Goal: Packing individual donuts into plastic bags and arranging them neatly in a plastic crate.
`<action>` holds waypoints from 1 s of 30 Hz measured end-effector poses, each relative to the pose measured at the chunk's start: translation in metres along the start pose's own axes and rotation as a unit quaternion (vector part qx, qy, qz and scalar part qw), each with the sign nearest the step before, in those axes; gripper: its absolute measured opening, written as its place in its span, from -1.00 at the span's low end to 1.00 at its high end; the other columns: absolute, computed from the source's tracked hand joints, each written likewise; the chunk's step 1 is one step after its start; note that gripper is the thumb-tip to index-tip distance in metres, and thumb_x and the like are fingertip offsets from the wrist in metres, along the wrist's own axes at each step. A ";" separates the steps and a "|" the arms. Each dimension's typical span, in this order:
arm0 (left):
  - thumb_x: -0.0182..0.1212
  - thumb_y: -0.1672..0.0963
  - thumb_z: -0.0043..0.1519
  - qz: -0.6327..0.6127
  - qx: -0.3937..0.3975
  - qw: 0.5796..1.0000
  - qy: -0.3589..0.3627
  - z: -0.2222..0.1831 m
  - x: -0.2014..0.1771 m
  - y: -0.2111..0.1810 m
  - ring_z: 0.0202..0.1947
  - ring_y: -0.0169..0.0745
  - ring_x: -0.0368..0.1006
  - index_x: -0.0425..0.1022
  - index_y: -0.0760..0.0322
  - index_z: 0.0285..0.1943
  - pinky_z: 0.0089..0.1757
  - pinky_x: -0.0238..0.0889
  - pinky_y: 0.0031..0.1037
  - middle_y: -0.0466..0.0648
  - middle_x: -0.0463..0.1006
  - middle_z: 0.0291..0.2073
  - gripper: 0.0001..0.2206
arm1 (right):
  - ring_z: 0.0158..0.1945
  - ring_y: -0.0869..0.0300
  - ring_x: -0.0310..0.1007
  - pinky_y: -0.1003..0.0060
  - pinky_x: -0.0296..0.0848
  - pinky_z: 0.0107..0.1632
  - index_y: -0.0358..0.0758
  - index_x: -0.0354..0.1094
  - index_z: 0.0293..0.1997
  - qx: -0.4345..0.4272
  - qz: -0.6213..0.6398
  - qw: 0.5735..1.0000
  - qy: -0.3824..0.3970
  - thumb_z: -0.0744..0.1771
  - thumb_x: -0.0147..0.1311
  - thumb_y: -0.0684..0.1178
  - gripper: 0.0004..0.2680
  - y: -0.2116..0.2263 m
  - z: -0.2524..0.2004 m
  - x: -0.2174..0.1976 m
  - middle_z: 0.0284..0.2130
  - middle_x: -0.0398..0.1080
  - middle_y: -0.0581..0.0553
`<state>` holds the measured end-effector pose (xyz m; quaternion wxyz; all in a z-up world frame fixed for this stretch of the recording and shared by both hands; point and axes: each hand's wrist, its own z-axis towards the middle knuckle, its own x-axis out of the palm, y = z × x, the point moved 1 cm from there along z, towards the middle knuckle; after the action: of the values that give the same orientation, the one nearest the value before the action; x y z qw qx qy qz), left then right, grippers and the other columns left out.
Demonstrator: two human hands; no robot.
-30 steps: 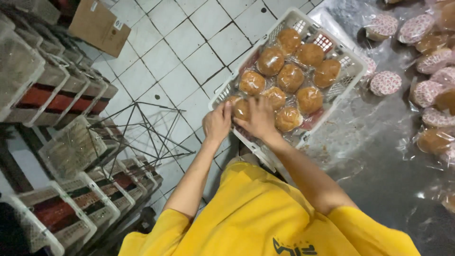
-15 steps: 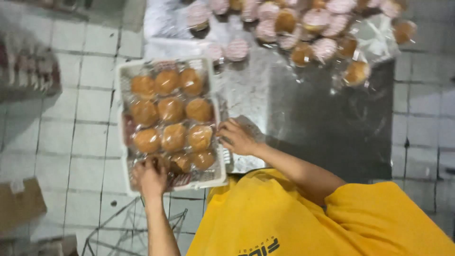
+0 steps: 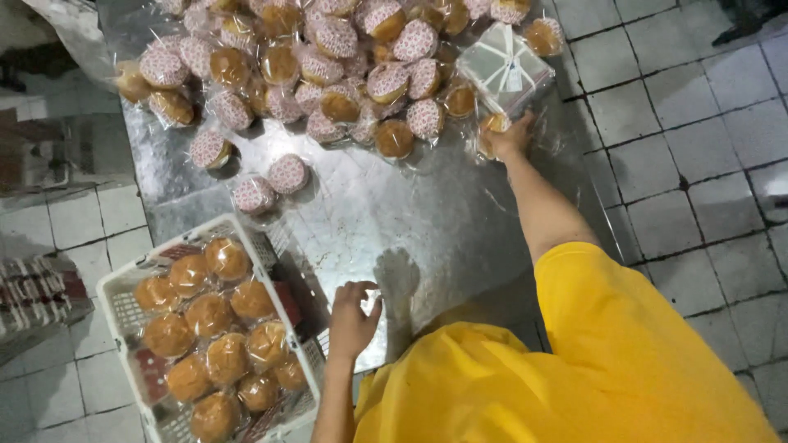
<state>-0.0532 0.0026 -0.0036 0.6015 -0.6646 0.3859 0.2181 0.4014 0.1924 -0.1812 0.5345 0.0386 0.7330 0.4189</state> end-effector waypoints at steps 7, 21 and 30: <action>0.30 0.15 0.18 -0.221 -0.070 0.951 0.206 0.017 0.048 -0.079 0.23 0.23 0.35 0.30 0.28 0.31 0.14 0.31 -0.05 0.20 0.42 0.14 -0.51 | 0.08 -0.11 0.53 0.04 0.54 0.06 -0.23 0.19 0.19 0.043 0.193 0.971 0.138 0.16 0.42 0.00 -0.46 -0.031 -0.052 0.013 -0.04 0.50 -0.31; 0.63 0.22 -0.11 -0.625 -0.040 0.777 0.066 0.004 0.019 -0.013 0.07 -0.06 0.52 0.23 0.32 0.45 0.07 0.43 -0.29 0.17 0.56 0.06 -0.13 | -0.28 0.17 0.62 0.36 0.52 -0.27 -0.15 0.57 -0.09 -0.335 0.259 0.820 0.385 0.27 0.23 -0.19 -0.84 0.107 -0.315 -0.197 -0.34 0.61 0.01; 0.51 0.26 -0.03 -0.636 0.141 0.754 0.086 -0.036 -0.030 -0.009 0.29 -0.18 0.31 -0.05 0.28 0.61 0.29 0.12 -0.30 0.18 0.42 0.24 -0.01 | -0.35 0.01 0.47 0.12 0.42 -0.33 -0.16 0.55 -0.19 -0.708 0.073 0.655 0.251 0.26 0.32 -0.10 -0.89 0.207 -0.342 -0.169 -0.43 0.42 -0.10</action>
<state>-0.0709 -0.0245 0.0311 0.6526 -0.6803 -0.0496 -0.3299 0.1133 0.0454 0.1079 0.1625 -0.4050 0.3152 0.8428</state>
